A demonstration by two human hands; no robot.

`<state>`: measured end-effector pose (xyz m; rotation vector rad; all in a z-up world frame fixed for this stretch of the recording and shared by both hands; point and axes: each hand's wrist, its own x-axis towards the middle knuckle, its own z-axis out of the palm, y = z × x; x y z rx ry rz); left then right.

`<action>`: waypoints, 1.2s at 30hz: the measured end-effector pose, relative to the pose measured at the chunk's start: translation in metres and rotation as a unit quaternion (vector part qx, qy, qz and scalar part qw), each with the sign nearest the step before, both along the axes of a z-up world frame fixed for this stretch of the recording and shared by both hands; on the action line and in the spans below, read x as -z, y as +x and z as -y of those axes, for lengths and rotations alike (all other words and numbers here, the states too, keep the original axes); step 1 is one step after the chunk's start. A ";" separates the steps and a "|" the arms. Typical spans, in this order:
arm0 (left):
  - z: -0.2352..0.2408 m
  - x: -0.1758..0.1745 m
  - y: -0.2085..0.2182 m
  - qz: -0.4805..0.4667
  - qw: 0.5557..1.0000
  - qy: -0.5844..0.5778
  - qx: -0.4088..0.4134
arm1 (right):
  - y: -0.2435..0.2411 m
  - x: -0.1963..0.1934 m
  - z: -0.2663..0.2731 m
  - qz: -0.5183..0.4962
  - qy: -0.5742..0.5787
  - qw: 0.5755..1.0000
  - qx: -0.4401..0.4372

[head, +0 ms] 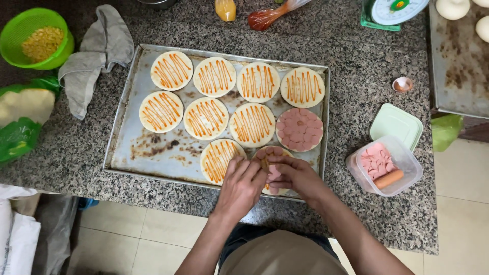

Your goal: The person places slices of processed meat onto small, round dough bases arranged on a baking tray. The dough bases are already topped with a drizzle of sauce. The person uses their hands to pick up the meat slices from a container and arrange them on the dough.

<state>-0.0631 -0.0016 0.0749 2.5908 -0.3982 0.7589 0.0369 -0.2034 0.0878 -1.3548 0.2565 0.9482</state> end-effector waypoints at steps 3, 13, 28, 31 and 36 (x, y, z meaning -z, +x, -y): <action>0.000 -0.032 -0.002 0.011 0.999 -0.040 0.001 | -0.002 0.009 0.002 -0.025 0.019 0.999 0.016; -0.031 0.049 -0.016 -0.259 0.901 -0.267 -0.223 | 0.000 0.024 0.015 0.023 -0.009 0.997 0.067; -0.008 0.063 0.009 -0.260 0.943 -0.068 -0.196 | -0.005 0.025 0.022 0.039 -0.021 0.999 0.027; -0.005 0.064 0.009 -0.257 0.944 -0.043 -0.204 | -0.005 0.030 0.022 0.044 -0.018 0.998 0.033; -0.005 0.059 0.004 -0.242 0.943 -0.032 -0.225 | -0.007 0.055 0.027 0.043 -0.025 0.998 0.035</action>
